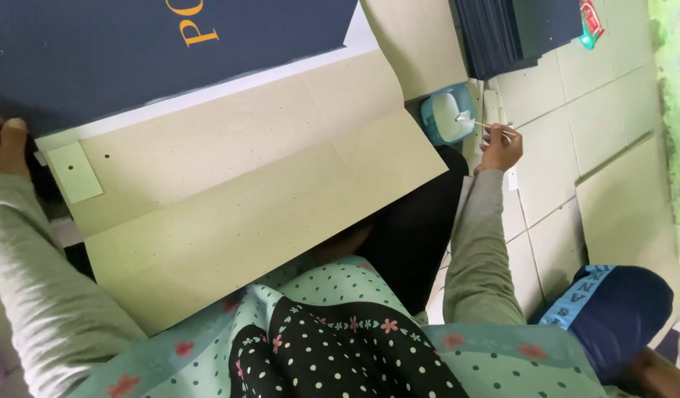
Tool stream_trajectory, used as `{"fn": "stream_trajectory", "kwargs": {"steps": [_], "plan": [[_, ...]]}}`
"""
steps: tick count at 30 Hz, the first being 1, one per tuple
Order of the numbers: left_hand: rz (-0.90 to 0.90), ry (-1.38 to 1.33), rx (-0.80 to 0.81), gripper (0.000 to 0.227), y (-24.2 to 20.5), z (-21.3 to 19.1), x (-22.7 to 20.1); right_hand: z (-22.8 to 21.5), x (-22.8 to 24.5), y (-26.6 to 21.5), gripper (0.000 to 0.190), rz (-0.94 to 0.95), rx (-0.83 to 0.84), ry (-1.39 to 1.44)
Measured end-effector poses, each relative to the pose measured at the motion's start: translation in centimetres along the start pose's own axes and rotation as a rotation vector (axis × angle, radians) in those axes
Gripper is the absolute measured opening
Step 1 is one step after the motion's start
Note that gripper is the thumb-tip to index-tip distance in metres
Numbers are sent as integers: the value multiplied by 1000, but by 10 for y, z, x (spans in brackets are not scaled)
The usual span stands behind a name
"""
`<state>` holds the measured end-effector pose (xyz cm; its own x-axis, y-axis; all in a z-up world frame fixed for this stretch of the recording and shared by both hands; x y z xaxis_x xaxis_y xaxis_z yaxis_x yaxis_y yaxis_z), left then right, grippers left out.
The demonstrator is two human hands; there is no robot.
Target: The person applies glue to the edges of a dark blue paper pouch with a cotton swab, then folds and presses the flaps to seal the pouch. The person repeats this process for multiple pouches, stacking the finished items.
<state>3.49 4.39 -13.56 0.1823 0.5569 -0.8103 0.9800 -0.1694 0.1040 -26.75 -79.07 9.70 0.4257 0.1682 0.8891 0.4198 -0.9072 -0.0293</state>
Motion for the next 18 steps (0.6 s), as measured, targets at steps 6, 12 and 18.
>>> {"fn": "stream_trajectory", "kwargs": {"steps": [6, 12, 18], "plan": [[28, 102, 5, 18, -12, -6, -32, 0, -35, 10, 13, 123, 12, 96], [-35, 66, 3, 15, -8, -6, -32, -2, -47, 14, 24, 259, -4, 110], [40, 102, -3, 12, -10, -7, -24, -13, -67, 27, 37, 203, -107, 123]]}}
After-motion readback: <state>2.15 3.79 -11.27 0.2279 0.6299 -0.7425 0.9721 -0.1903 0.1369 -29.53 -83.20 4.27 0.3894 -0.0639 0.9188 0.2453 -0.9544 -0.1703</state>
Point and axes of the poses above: each hand's wrist, its own y-axis towards the middle knuckle, its own z-axis out of the palm, x = y × z, the point moved 3 cm from there along y, towards the middle knuckle, and after that the axes turned 13 degrees about x, right-handed, at the moved point
